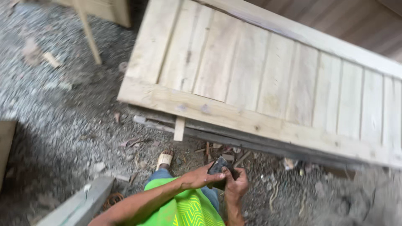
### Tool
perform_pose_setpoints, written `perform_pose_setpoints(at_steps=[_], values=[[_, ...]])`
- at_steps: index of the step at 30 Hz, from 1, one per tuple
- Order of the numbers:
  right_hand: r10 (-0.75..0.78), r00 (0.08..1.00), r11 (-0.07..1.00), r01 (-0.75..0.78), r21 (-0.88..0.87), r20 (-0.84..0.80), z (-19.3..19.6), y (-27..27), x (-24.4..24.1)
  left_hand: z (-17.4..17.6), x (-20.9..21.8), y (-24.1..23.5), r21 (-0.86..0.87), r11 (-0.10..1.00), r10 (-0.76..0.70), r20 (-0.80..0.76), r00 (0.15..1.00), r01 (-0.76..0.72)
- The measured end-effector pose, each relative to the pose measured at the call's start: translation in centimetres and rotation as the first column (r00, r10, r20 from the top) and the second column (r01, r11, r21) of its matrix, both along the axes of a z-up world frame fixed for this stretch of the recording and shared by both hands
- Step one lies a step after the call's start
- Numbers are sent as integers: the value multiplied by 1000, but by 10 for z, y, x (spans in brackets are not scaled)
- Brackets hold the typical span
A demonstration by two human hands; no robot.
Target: The person sands a wooden door frame using sandpaper, smoothing the surface along the edges and panels. They switch between two pieces of sandpaper and briefly walk to a table to pick up a small red object before returning to sand the door.
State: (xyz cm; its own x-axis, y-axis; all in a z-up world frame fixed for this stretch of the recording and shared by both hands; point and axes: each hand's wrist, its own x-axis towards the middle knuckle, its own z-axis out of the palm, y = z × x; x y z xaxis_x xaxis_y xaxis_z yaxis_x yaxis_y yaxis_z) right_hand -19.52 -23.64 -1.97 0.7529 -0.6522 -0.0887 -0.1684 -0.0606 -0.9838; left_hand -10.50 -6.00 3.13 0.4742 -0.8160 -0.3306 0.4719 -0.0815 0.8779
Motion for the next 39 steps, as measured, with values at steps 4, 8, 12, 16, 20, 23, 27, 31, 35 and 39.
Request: perform_pose_setpoints(at_steps=[4, 8, 12, 16, 20, 23, 27, 31, 35, 39], values=[[-442, 896, 888, 443, 124, -35, 9, -22, -13, 7, -5, 3, 127, 982, -145, 64, 987, 137], [-633, 774, 756, 609, 239, 31, 6, -56, -38, 2, -1, -10, 114, 981, -180, 218, 959, 158], [-723, 682, 689, 724, 45, 110, 15, -80, -83, 15, -8, -39, 172, 946, -290, 79, 954, 274], [-779, 556, 587, 809, 27, 289, 37, -101, -119, 30, -35, -100, 210, 971, -221, 596, 772, 116], [-821, 529, 515, 848, -122, 214, 58, -93, -142, 35, -64, -164, 157, 979, -202, 749, 631, 127], [-747, 595, 578, 802, -151, 296, 63, -105, -150, 34, -90, -209, 107, 977, -194, 807, 557, 185], [-626, 757, 735, 653, -180, 188, 61, -134, -186, 29, -113, -264, 21, 972, -138, 857, 497, 233], [-483, 857, 872, 451, -191, -180, 53, -170, -231, 38, -120, -323, 92, 951, -212, 888, 408, 296], [-529, 827, 831, 460, -313, -188, 56, -196, -283, 46, -127, -363, 107, 928, -222, 928, 298, 357], [-556, 830, 569, 340, -749, -45, 94, -213, -312, 45, -121, -406, 153, 881, -201, 978, 63, 447]])
